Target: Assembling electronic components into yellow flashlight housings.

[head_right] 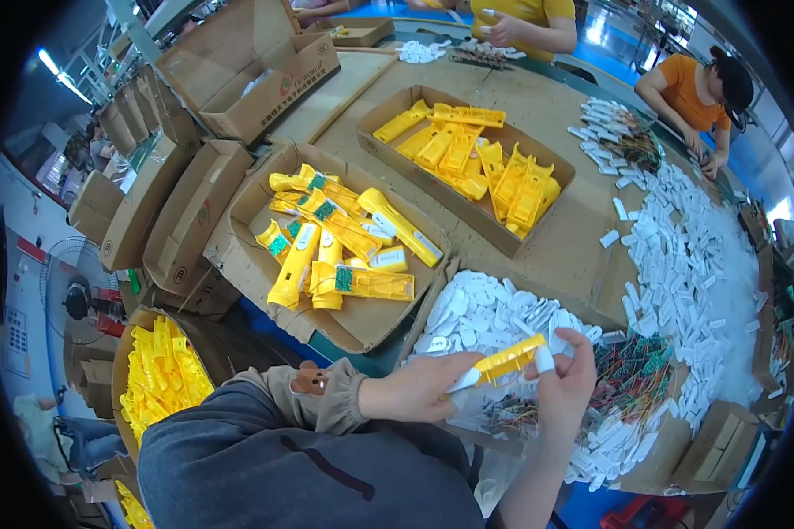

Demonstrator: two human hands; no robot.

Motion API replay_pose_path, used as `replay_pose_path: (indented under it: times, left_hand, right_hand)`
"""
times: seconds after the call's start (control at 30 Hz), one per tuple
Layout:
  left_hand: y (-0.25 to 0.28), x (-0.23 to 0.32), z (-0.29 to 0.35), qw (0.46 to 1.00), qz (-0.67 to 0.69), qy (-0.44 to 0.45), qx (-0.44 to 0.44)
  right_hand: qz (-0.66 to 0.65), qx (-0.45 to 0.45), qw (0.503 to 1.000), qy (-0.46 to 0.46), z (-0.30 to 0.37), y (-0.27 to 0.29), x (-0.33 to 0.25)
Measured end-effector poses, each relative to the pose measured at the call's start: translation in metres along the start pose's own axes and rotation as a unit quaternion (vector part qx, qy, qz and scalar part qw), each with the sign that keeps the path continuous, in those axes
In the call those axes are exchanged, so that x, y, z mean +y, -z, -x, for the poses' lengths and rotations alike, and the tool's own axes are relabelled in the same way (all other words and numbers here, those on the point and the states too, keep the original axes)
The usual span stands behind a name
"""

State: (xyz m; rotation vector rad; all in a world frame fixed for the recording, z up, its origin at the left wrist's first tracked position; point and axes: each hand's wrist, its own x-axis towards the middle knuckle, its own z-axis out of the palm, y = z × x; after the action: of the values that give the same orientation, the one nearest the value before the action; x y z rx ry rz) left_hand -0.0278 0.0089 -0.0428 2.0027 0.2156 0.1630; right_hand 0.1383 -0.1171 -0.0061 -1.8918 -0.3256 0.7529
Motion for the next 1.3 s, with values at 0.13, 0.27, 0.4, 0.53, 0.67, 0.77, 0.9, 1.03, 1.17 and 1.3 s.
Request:
replay_pose_path:
  times: [0.13,0.27,0.4,0.53,0.67,0.77,0.9,1.03,1.17,1.3]
  left_hand:
    - [0.009,0.002,0.002,0.990,0.120,0.013,-0.079]
    - [0.013,0.000,0.001,0.974,0.173,0.013,-0.145]
    - [0.009,-0.008,0.009,0.988,0.114,-0.049,-0.092]
    - [0.018,-0.005,0.029,0.994,0.061,-0.082,-0.045]
    - [0.042,-0.009,0.030,0.996,0.003,-0.058,-0.070]
    - [0.091,-0.026,0.043,0.984,-0.102,0.056,0.136]
    - [0.179,-0.049,0.035,0.834,-0.516,0.072,0.180]
    - [0.168,-0.024,-0.013,0.885,-0.447,0.006,0.128]
    - [0.158,-0.030,-0.085,0.890,-0.447,-0.079,0.037]
    - [0.159,-0.079,-0.213,0.815,-0.525,-0.216,0.118]
  right_hand:
    - [0.020,0.125,0.935,0.330,-0.006,-0.016,0.005]
    - [-0.371,-0.156,0.913,0.071,0.012,-0.024,0.021]
    - [-0.378,-0.099,0.916,0.087,0.032,-0.044,0.010]
    - [-0.390,-0.117,0.901,0.147,0.046,-0.054,0.002]
    - [-0.438,-0.109,0.879,0.154,0.037,-0.048,0.008]
    - [-0.319,-0.005,0.904,0.284,0.039,-0.021,0.002]
    - [-0.428,-0.431,0.706,0.364,0.075,-0.007,-0.029]
    - [-0.514,-0.381,0.675,0.368,0.102,-0.004,-0.055]
    - [-0.653,-0.287,0.651,0.258,0.145,-0.027,-0.072]
    - [-0.580,-0.365,0.572,0.450,0.105,-0.034,-0.061]
